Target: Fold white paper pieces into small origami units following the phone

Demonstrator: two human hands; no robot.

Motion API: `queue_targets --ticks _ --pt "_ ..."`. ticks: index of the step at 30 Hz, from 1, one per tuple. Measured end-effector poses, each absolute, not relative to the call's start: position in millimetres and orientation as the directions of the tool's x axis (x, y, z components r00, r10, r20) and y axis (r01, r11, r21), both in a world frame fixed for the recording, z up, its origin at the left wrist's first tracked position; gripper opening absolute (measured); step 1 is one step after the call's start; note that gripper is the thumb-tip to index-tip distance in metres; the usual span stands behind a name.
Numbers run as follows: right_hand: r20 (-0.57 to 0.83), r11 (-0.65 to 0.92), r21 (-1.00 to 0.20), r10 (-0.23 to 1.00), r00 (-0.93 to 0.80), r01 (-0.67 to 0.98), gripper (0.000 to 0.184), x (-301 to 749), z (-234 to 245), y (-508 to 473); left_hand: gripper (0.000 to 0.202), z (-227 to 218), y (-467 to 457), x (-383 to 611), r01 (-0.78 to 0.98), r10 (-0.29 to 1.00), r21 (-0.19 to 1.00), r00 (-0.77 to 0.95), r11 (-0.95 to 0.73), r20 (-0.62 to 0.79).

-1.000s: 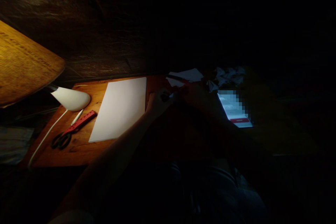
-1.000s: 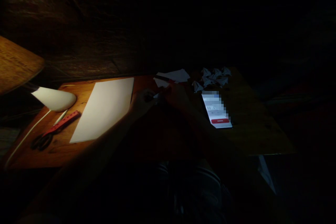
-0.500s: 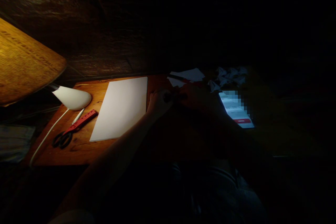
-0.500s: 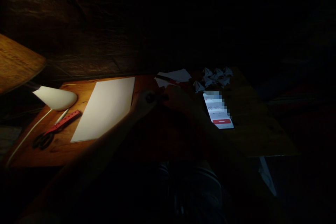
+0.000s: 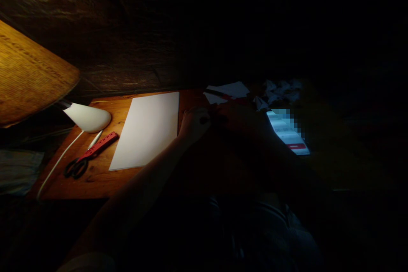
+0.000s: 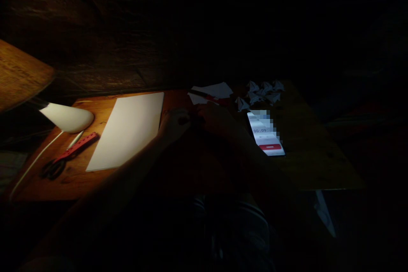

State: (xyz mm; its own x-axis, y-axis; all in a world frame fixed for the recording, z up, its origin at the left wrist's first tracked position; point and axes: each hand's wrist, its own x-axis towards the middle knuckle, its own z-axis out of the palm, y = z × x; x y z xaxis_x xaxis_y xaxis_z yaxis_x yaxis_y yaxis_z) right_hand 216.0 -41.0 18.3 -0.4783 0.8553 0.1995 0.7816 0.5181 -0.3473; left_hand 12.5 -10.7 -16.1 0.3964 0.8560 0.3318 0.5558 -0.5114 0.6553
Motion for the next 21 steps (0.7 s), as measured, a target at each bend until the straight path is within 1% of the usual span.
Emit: queue_targets --ticks 7,11,16,19,21 --pt "0.189 0.461 -0.365 0.888 -0.420 0.809 0.021 216.6 17.1 -40.5 0.013 -13.7 -10.3 12.5 0.583 0.823 0.587 0.463 -0.562 0.328" --pt "0.187 0.469 -0.369 0.883 -0.431 0.802 0.022 216.0 17.5 -40.4 0.015 -13.5 -11.4 14.6 0.571 0.810 0.583 0.486 -0.578 0.326" --pt "0.176 0.471 -0.392 0.881 -0.438 0.790 0.023 218.1 15.8 -38.3 0.015 -15.1 -10.5 13.2 0.532 0.805 0.623 0.507 -0.574 0.309" --pt "0.151 0.443 -0.405 0.895 -0.419 0.800 0.019 221.5 12.6 -34.7 0.009 -15.2 -6.8 7.6 0.467 0.786 0.668 0.537 -0.579 0.306" --pt "0.141 0.427 -0.418 0.903 -0.407 0.802 0.016 223.6 10.7 -32.4 0.012 -14.6 -3.4 3.1 0.417 0.772 0.698 0.554 -0.582 0.312"
